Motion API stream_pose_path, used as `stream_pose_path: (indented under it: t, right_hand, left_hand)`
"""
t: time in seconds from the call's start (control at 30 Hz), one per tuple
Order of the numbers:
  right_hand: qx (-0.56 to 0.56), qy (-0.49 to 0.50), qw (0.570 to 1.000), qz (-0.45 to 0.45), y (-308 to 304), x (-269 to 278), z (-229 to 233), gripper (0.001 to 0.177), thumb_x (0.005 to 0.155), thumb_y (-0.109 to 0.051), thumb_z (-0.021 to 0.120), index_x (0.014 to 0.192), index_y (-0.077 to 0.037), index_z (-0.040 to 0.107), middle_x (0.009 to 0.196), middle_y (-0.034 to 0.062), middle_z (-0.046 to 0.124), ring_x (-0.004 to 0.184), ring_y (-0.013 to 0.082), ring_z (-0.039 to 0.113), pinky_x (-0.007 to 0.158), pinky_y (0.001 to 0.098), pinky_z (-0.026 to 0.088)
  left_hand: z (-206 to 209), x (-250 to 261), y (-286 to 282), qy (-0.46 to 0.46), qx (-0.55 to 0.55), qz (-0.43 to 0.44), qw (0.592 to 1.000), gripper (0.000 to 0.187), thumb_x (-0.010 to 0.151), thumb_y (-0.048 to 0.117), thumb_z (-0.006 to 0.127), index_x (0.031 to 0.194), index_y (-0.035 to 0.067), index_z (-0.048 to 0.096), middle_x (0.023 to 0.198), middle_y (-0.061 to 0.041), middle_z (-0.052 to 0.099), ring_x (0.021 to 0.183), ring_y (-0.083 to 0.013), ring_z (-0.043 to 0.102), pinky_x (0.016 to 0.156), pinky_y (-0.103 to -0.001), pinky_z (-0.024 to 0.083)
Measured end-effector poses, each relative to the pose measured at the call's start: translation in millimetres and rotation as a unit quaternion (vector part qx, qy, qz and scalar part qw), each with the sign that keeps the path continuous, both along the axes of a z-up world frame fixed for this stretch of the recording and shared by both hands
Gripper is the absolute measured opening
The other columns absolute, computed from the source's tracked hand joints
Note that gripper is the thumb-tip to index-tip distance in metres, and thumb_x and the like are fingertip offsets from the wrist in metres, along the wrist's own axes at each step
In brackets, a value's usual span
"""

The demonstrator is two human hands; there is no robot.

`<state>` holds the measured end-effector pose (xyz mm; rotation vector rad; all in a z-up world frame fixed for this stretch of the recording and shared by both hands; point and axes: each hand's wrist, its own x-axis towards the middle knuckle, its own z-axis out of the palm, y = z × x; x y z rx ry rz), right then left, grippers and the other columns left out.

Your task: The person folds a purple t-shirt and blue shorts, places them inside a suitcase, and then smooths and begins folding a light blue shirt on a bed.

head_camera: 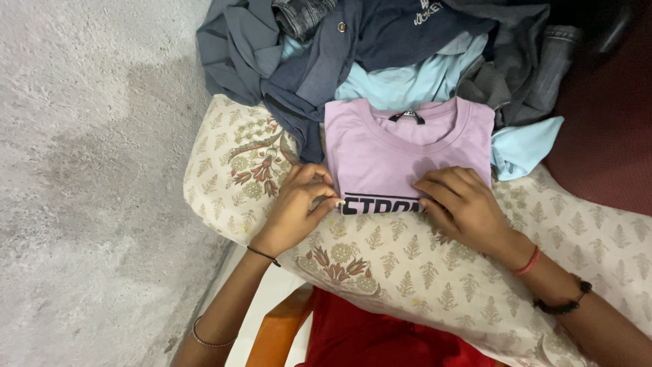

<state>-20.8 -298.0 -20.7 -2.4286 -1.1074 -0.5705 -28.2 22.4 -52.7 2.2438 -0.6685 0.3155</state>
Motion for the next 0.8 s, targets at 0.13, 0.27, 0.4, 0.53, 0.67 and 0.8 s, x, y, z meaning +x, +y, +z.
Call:
stream_pose_path:
  t: [0.13, 0.27, 0.4, 0.53, 0.67, 0.8]
  right_hand:
    - [0.004, -0.01, 1.0, -0.001, -3.2, 1.4, -3.6, 0.028, 0.087, -0.012, 0.075, 0.113, -0.003, 0.072, 0.111, 0.011, 0.068, 0.1, 0.0281, 0.064, 0.088, 0.0403, 0.05]
    - [0.004, -0.004, 1.0, -0.001, -2.1, 0.8, -4.9, 0.027, 0.088, -0.012, 0.075, 0.113, -0.002, 0.072, 0.111, 0.0106, 0.068, 0.099, 0.0269, 0.064, 0.088, 0.0395, 0.049]
    - [0.004, -0.002, 1.0, -0.003, -2.4, -0.6, -4.1, 0.026, 0.087, -0.012, 0.074, 0.112, -0.002, 0.072, 0.111, 0.0108, 0.068, 0.098, 0.0272, 0.064, 0.087, 0.0397, 0.049]
    - [0.004, -0.003, 1.0, -0.003, -1.5, -1.0, -3.2, 0.026, 0.088, -0.012, 0.073, 0.112, -0.002, 0.072, 0.111, 0.0111, 0.068, 0.099, 0.0277, 0.064, 0.087, 0.0399, 0.049]
    - [0.001, -0.004, 1.0, -0.002, -2.3, -2.1, -2.5, 0.027, 0.088, -0.012, 0.073, 0.113, -0.002, 0.071, 0.111, 0.0114, 0.068, 0.1, 0.0283, 0.064, 0.088, 0.0409, 0.049]
    - [0.0, 0.002, 1.0, -0.009, -2.1, -2.7, -2.7, 0.027, 0.088, -0.012, 0.073, 0.113, -0.003, 0.072, 0.111, 0.0117, 0.068, 0.1, 0.0288, 0.064, 0.089, 0.0413, 0.05]
  left_hand:
    - [-1.1, -3.3, 1.8, 0.015, -0.015, -0.002, 1.0, 0.01, 0.082, 0.012, 0.08, 0.09, 0.006, 0.077, 0.119, -0.005, 0.064, 0.118, -0.0269, 0.054, 0.104, -0.04, 0.042]
    - [0.2, -6.3, -0.8, 0.033, -0.006, 0.017, 0.999, 0.01, 0.077, 0.013, 0.083, 0.086, 0.011, 0.08, 0.117, -0.004, 0.065, 0.117, -0.0271, 0.053, 0.105, -0.041, 0.041]
    - [3.0, -9.7, -8.1, 0.028, 0.019, 0.042, 0.999, 0.009, 0.075, 0.014, 0.083, 0.083, 0.013, 0.08, 0.119, -0.002, 0.064, 0.118, -0.0268, 0.052, 0.103, -0.043, 0.04]
    - [11.2, -15.5, -10.0, 0.019, 0.053, 0.078, 0.995, 0.008, 0.069, 0.014, 0.083, 0.075, 0.014, 0.077, 0.116, -0.001, 0.063, 0.12, -0.026, 0.051, 0.103, -0.048, 0.036]
    - [20.1, -19.8, 1.4, 0.008, 0.063, 0.102, 0.993, 0.011, 0.068, 0.014, 0.084, 0.074, 0.013, 0.074, 0.117, -0.003, 0.061, 0.118, -0.0261, 0.05, 0.107, -0.05, 0.034]
    - [12.4, -16.1, 3.5, -0.038, 0.064, 0.099, 0.992, 0.008, 0.07, 0.014, 0.084, 0.075, 0.016, 0.079, 0.116, -0.003, 0.063, 0.121, -0.027, 0.05, 0.114, -0.056, 0.028]
